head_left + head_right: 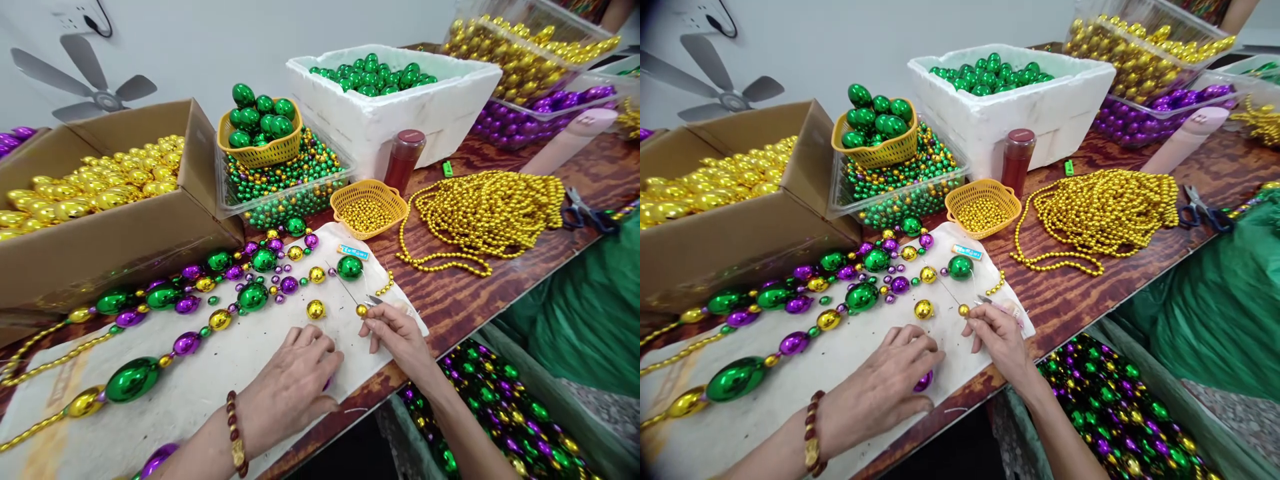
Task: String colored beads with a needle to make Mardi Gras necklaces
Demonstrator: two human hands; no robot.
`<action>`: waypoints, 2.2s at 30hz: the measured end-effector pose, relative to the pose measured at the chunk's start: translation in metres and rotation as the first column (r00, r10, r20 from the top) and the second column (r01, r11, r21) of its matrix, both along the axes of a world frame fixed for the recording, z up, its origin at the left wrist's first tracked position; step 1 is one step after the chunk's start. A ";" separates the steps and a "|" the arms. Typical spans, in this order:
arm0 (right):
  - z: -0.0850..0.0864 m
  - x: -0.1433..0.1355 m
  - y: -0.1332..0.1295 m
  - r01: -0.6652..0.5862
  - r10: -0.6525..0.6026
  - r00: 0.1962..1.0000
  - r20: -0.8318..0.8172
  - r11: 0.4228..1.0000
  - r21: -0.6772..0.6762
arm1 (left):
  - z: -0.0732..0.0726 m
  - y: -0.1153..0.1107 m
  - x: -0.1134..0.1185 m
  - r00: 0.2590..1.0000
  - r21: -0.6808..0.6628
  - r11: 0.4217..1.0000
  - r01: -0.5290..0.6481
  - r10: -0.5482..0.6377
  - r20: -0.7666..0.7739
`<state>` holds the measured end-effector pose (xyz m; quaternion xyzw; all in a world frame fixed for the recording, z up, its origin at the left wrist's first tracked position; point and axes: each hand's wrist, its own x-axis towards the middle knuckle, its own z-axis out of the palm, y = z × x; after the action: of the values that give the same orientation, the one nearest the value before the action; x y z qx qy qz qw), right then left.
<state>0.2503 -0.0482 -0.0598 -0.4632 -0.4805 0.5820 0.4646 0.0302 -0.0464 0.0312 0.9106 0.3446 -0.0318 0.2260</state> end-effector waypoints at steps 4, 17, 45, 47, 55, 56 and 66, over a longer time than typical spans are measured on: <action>-0.001 0.000 0.001 0.003 -0.003 1.000 0.019 1.000 0.011 | -0.009 -0.010 -0.005 0.996 0.028 0.998 -0.057 0.059 -0.068; 0.005 -0.001 0.000 0.020 -0.022 0.999 0.043 0.998 0.055 | 0.002 0.036 -0.007 0.477 -0.756 0.575 -0.313 0.783 0.398; 0.005 -0.002 -0.017 -0.095 0.085 0.987 0.136 0.993 0.066 | 0.012 0.063 -0.010 -0.116 -0.950 0.284 0.132 0.956 0.269; 0.006 -0.002 -0.016 -0.091 0.078 0.985 0.152 0.993 0.080 | 0.012 0.063 -0.009 -0.130 -0.952 0.262 0.159 0.961 0.242; 0.005 -0.002 -0.015 -0.076 0.056 0.979 0.195 0.992 0.098 | 0.009 0.064 -0.008 -0.166 -0.953 0.245 0.178 0.962 0.216; 0.005 -0.002 -0.016 -0.076 0.055 0.979 0.198 0.993 0.095 | 0.009 0.063 -0.008 -0.158 -0.954 0.250 0.167 0.962 0.224; 0.014 -0.012 -0.005 -0.044 0.025 0.987 0.160 0.992 0.115 | 0.020 0.058 0.012 -0.030 -0.923 0.383 0.034 0.924 0.382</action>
<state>0.2380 -0.0527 -0.0454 -0.4712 -0.5576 0.5218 0.4414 0.0425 0.0119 0.0508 0.3167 0.4021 0.4822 0.7110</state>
